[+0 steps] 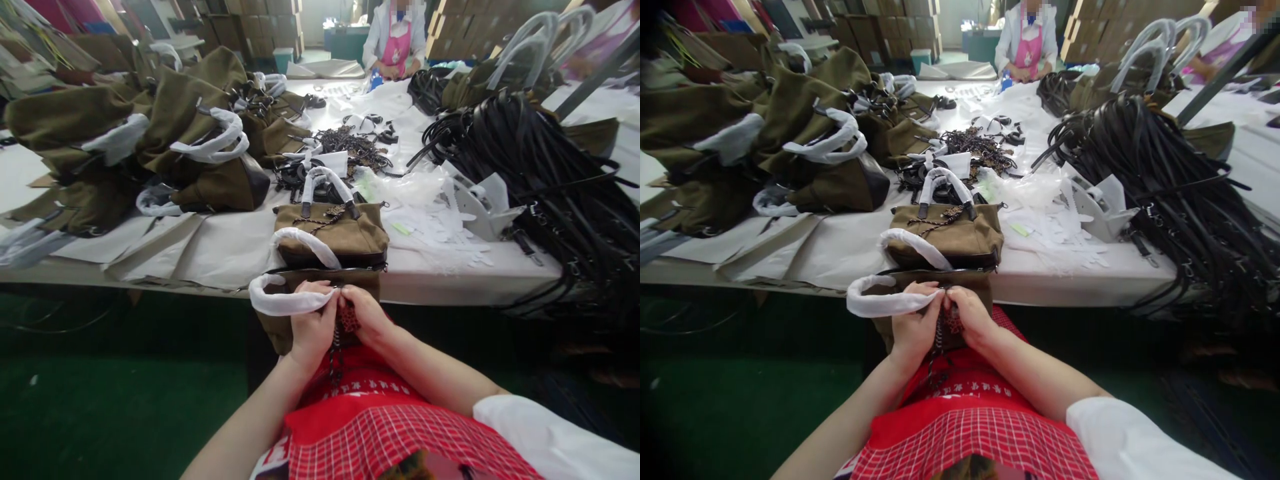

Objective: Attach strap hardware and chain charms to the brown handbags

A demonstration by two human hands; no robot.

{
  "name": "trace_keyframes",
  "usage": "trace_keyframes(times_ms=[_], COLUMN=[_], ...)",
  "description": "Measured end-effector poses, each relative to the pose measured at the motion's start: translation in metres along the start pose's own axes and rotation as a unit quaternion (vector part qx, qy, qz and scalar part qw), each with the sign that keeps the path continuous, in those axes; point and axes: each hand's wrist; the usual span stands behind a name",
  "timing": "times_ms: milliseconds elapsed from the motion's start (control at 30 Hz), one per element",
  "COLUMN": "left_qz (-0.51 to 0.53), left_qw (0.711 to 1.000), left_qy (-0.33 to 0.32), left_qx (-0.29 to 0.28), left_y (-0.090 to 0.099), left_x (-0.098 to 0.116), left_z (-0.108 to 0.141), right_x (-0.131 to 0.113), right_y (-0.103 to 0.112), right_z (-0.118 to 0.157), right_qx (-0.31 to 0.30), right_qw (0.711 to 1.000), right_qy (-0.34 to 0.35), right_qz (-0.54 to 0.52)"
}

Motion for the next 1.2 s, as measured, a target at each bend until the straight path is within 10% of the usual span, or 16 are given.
trace_keyframes(times_ms=[367, 600, 767, 1000, 1200], left_qz=[0.160, 0.073, 0.155, 0.157, -0.006], left_qw=[0.956, 0.985, 0.958, 0.964, 0.987], left_qy=[0.246, 0.152, 0.233, 0.189, -0.111], left_qx=[-0.009, -0.044, -0.064, -0.102, -0.116], left_y=[0.002, 0.005, 0.005, 0.028, 0.044], left_x=[-0.013, -0.018, -0.018, -0.008, 0.026], left_z=[-0.006, -0.008, -0.010, -0.009, 0.008], right_x=[-0.002, -0.011, -0.007, -0.056, -0.049], right_y=[0.017, 0.033, 0.028, 0.032, 0.025], right_z=[-0.002, -0.014, -0.002, 0.000, -0.006], right_qx=[-0.116, -0.121, -0.107, -0.099, -0.244], right_qw=[0.989, 0.973, 0.972, 0.792, 0.658], right_qy=[0.047, 0.038, 0.088, 0.326, 0.313], right_qz=[0.084, 0.192, 0.192, 0.507, 0.640])
Point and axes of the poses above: each hand's wrist, its own z-axis away from the middle knuckle, its own y-axis out of the back of the hand, x = y × z, and after that the axes turned 8 degrees about y, right-handed
